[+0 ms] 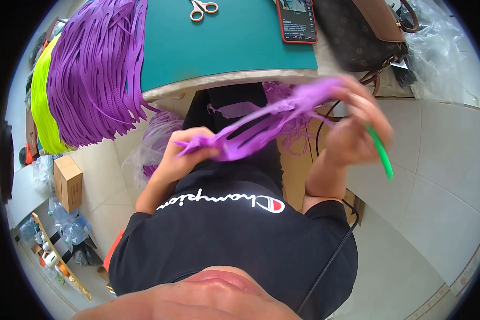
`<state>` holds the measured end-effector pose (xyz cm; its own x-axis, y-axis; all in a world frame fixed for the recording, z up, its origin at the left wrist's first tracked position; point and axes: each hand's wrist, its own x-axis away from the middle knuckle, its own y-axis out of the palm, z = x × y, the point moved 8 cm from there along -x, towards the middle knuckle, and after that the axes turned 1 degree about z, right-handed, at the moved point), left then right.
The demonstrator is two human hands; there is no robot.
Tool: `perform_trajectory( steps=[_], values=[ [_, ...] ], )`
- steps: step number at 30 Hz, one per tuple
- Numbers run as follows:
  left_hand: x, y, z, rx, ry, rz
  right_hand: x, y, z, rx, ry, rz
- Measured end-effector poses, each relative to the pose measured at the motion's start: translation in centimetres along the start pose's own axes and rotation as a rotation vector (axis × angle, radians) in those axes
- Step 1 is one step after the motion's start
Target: Inspecting and organizing purple mesh fabric strips using a small hook tool at a workshop table.
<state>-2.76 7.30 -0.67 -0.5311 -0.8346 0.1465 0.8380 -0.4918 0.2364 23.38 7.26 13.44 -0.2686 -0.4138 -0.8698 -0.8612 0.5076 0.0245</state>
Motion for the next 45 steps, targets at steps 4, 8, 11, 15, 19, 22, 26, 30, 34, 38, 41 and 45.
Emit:
perform_trajectory(
  steps=[4,8,11,15,19,22,26,30,34,38,41,45],
  values=[
    [2.6,0.6,3.1,0.334,0.246,-0.247,6.5,7.9,4.2,-0.277,0.669,-0.636],
    [2.4,0.0,3.9,0.868,0.170,-0.130,8.4,7.4,5.5,-0.535,1.002,-0.396],
    [1.3,-0.9,3.0,0.763,0.047,0.157,8.7,7.5,3.8,-0.491,0.894,-0.300],
    [-1.4,-0.7,1.5,0.782,0.037,0.269,9.7,9.2,0.8,-0.323,0.547,-0.429],
    [-1.1,-1.7,0.7,0.735,0.049,0.311,10.0,10.8,-1.8,-0.116,0.212,-0.568],
    [-0.8,-2.3,0.4,0.685,0.052,0.355,10.5,11.0,-1.7,-0.105,0.170,-0.530],
    [-0.4,-2.9,0.1,0.585,0.036,0.426,10.6,11.8,-2.3,-0.073,0.102,-0.603],
    [-0.4,-3.1,-0.5,0.632,0.018,0.467,10.9,12.1,-2.7,-0.100,0.039,-0.613],
    [-0.5,-3.7,-0.9,0.654,0.038,0.532,11.2,12.4,-2.8,-0.057,0.011,-0.615],
    [-0.4,-3.9,-1.1,0.634,0.039,0.552,11.3,12.4,-2.7,-0.041,-0.003,-0.629],
    [-0.5,-4.0,-1.2,0.623,0.055,0.546,11.2,12.4,-2.8,-0.015,-0.013,-0.623],
    [-0.4,-4.0,-1.2,0.561,0.096,0.570,11.0,12.7,-3.0,0.074,-0.023,-0.683]
  ],
)
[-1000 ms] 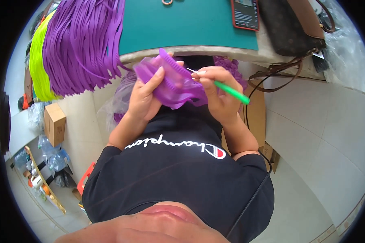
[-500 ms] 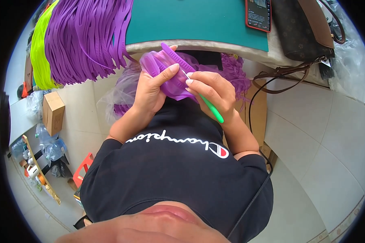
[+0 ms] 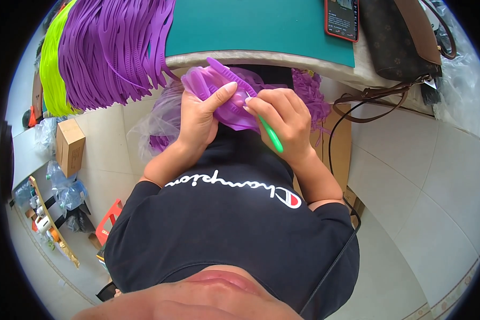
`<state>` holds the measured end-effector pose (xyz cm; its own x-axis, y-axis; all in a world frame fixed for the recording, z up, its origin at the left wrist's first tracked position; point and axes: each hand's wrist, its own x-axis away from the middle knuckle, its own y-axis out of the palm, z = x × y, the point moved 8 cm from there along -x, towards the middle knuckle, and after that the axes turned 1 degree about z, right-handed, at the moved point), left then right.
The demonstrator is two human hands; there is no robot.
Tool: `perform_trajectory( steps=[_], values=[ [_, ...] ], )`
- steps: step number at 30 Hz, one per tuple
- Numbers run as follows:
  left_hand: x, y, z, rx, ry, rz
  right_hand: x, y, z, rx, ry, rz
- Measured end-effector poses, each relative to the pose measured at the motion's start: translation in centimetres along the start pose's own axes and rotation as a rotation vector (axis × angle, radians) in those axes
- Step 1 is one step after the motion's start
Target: Inspecting and organizing purple mesh fabric strips using a small hook tool at a workshop table.
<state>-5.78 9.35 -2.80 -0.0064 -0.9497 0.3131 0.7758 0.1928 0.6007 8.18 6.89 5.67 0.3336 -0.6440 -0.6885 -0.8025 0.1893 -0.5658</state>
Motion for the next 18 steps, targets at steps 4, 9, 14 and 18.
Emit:
perform_trajectory(
  steps=[4,9,14,18],
  values=[
    [0.0,-0.5,0.6,-0.103,0.118,0.007,0.6,1.5,1.9,0.007,0.249,-0.288],
    [-0.4,-1.7,0.4,-0.016,0.084,-0.045,1.7,-0.4,5.1,-0.824,0.768,0.048],
    [0.2,-0.9,0.6,-0.051,0.101,-0.047,1.3,4.1,5.6,-0.721,0.725,-0.154],
    [0.3,-2.3,0.8,-0.431,0.316,-0.062,1.4,3.3,4.9,-1.144,0.730,-0.084]
  ],
)
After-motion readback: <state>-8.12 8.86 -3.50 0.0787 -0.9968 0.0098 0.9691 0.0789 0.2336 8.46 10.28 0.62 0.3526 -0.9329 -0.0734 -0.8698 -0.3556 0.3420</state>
